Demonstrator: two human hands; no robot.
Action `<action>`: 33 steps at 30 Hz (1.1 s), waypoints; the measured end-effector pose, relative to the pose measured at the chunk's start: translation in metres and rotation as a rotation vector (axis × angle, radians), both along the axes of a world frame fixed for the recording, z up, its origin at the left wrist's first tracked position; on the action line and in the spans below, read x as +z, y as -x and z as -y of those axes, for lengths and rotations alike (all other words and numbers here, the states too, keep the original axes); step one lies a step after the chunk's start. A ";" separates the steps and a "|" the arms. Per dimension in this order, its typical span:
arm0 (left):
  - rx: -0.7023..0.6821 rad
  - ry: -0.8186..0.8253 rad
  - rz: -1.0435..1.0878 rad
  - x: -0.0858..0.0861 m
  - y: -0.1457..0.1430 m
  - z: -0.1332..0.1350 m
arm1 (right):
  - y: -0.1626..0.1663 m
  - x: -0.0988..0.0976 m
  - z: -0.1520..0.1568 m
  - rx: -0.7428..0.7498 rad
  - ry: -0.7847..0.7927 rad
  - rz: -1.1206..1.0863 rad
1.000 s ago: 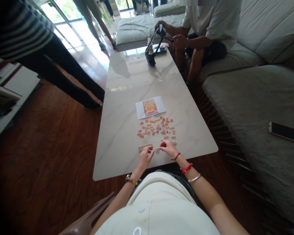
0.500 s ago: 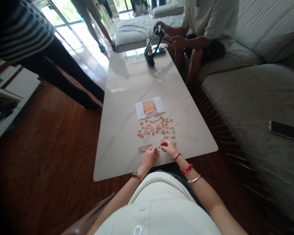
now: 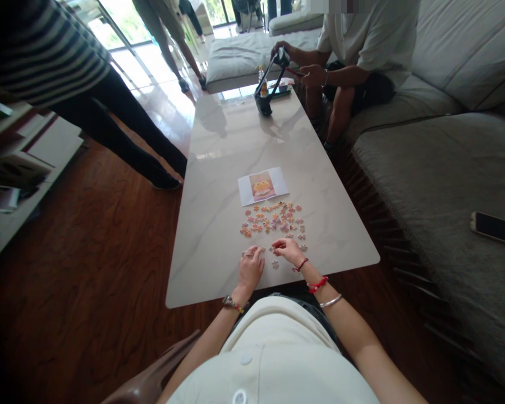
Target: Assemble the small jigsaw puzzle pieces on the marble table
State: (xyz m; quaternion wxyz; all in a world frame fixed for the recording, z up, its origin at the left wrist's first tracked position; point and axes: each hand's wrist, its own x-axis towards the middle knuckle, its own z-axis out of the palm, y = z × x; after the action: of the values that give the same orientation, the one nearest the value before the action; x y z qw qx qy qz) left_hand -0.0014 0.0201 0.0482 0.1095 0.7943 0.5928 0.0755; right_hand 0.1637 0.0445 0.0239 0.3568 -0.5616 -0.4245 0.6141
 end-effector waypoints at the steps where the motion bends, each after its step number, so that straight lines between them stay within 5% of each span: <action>1: -0.017 -0.001 -0.015 -0.001 0.000 0.001 | 0.002 0.000 -0.001 0.004 0.003 0.015; 11: -0.082 0.060 -0.105 -0.006 0.004 0.009 | 0.020 -0.005 -0.012 0.069 0.028 0.327; 23: -0.085 0.082 -0.120 -0.004 0.003 0.010 | 0.036 0.013 -0.014 0.140 -0.024 0.720; 33: -0.083 0.097 -0.148 -0.002 0.002 0.010 | 0.016 0.008 0.002 0.195 -0.183 0.694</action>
State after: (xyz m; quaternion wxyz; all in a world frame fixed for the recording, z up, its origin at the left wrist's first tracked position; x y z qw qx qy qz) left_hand -0.0034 0.0100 0.0464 0.1069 0.8153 0.5689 -0.0167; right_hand 0.1474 0.0424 0.0315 0.1803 -0.6589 -0.6249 0.3780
